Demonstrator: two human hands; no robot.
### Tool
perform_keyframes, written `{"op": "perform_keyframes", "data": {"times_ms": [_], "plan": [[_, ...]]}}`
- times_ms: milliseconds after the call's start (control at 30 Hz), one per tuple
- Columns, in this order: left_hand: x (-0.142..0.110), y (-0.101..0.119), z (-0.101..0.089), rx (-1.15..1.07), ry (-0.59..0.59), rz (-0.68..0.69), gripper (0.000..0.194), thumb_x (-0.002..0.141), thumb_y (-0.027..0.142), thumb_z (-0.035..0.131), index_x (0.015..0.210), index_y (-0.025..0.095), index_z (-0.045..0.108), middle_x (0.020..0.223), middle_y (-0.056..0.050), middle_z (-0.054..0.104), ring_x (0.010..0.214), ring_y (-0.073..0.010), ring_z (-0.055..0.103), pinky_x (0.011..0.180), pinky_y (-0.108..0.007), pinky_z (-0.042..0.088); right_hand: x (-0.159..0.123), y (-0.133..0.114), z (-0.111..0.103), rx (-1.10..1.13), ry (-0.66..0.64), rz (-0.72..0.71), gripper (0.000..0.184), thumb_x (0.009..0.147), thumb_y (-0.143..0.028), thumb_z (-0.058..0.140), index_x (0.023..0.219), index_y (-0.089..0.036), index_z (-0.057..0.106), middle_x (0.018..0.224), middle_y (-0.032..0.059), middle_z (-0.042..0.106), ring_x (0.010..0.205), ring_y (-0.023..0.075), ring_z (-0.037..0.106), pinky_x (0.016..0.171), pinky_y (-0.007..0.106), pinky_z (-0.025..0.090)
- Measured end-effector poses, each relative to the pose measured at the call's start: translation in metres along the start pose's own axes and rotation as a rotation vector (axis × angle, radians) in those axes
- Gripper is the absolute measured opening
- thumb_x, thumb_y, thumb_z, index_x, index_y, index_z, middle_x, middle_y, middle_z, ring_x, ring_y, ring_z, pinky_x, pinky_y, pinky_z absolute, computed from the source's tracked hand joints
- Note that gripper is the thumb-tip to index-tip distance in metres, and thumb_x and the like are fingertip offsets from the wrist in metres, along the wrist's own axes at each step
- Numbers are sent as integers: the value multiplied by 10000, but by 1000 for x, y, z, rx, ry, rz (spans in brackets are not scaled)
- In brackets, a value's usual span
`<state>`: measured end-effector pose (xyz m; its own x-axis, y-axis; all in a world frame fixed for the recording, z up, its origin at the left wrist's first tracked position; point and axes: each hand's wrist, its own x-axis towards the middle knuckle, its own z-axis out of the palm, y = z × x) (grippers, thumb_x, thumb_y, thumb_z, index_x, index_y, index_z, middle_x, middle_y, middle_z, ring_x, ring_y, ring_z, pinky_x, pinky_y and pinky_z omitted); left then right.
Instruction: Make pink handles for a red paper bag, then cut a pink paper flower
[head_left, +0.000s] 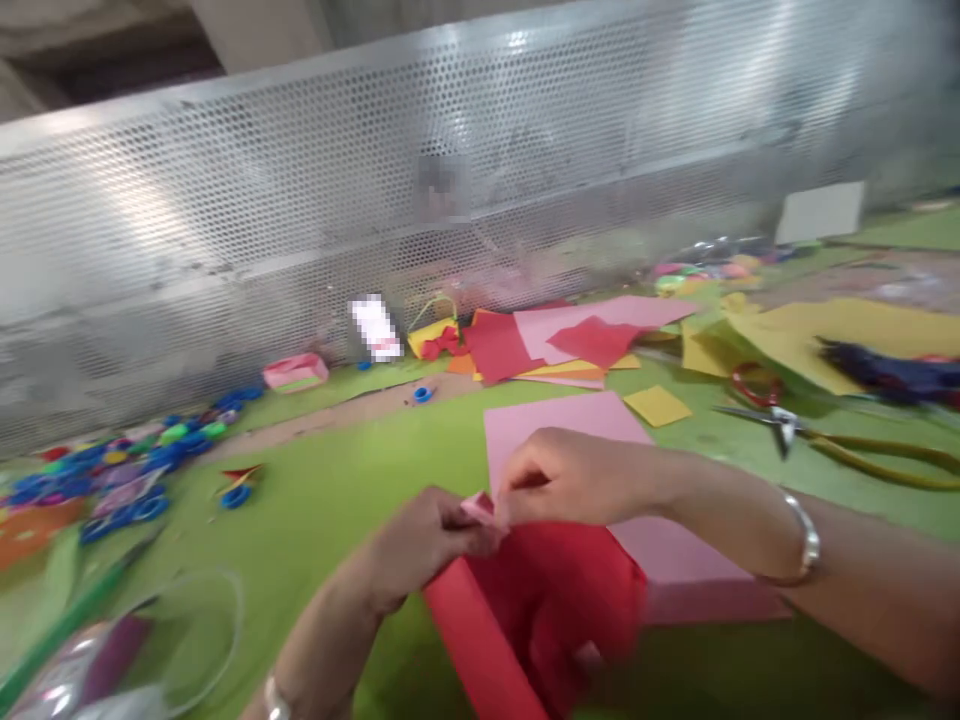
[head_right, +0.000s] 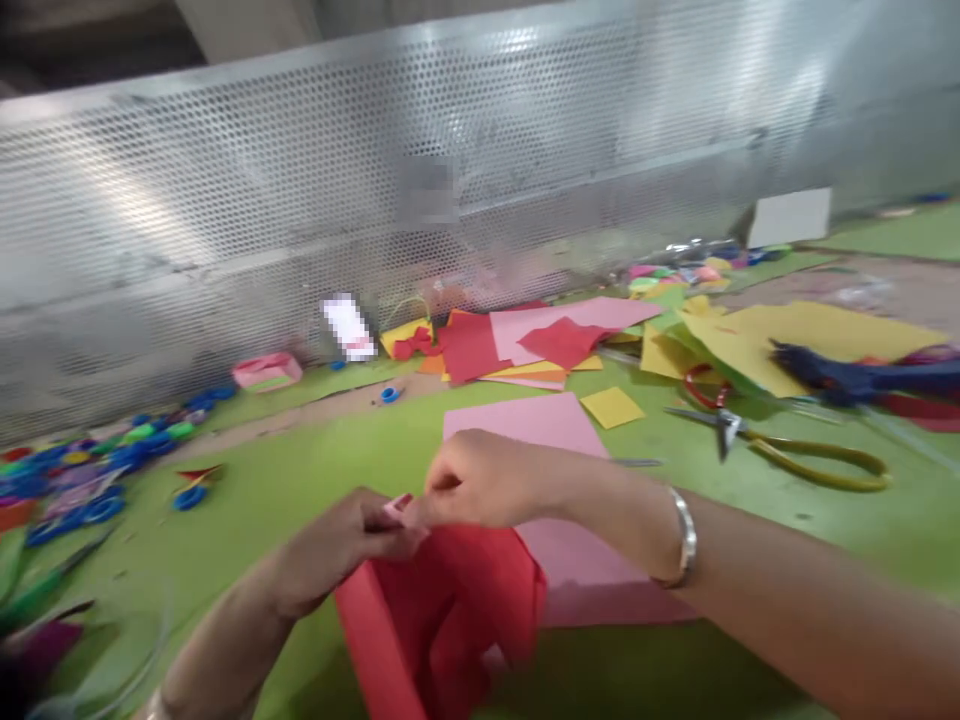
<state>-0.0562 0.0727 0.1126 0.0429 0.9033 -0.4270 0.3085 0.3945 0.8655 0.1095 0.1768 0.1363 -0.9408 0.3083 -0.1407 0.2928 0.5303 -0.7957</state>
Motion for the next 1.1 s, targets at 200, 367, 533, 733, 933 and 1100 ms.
{"op": "perform_keyframes", "data": {"times_ms": [200, 367, 533, 733, 933, 1100], "plan": [[1, -7, -1, 100, -157, 46, 142, 662, 288, 656, 616, 163, 704, 521, 58, 468, 569, -91, 346, 556, -227, 273, 5, 14, 7, 151, -27, -57, 192, 770, -283, 603, 923, -190, 673, 812, 24, 697, 716, 146, 612, 602, 240, 442], [2, -7, 0, 190, -163, 34, 183, 666, 311, 640, 587, 152, 683, 504, 67, 375, 540, -83, 288, 517, -241, 221, 4, 10, 21, 81, 123, -150, 141, 726, -161, 556, 769, -184, 689, 708, -3, 681, 633, 115, 587, 569, 218, 440], [0, -3, 5, 186, -136, 10, 167, 633, 299, 654, 557, 151, 667, 511, 58, 427, 550, -90, 327, 517, -240, 245, 5, 9, 27, 35, 191, -164, 120, 672, -121, 561, 745, -171, 643, 619, -32, 614, 544, 86, 519, 489, 188, 382], [-2, 2, 6, 115, -158, -15, 224, 622, 275, 643, 447, 157, 571, 469, 73, 356, 510, -74, 275, 495, -243, 212, 10, 14, 31, 48, 225, -220, 202, 610, -48, 456, 679, -184, 588, 585, -50, 544, 541, 84, 448, 496, 197, 351], [-3, 2, 3, 153, -214, 2, 186, 638, 279, 637, 504, 152, 616, 472, 70, 394, 506, -72, 303, 483, -230, 227, 13, 15, 24, 320, 106, -54, 173, 570, -88, 487, 638, -178, 618, 582, -35, 586, 542, 101, 510, 500, 211, 371], [1, -4, 1, 119, -170, 5, 158, 659, 306, 660, 616, 159, 697, 514, 59, 483, 532, -83, 351, 525, -230, 272, 13, 17, 17, 395, 25, -41, 185, 601, -100, 495, 718, -185, 611, 596, -29, 614, 589, 123, 554, 565, 242, 423]]}}
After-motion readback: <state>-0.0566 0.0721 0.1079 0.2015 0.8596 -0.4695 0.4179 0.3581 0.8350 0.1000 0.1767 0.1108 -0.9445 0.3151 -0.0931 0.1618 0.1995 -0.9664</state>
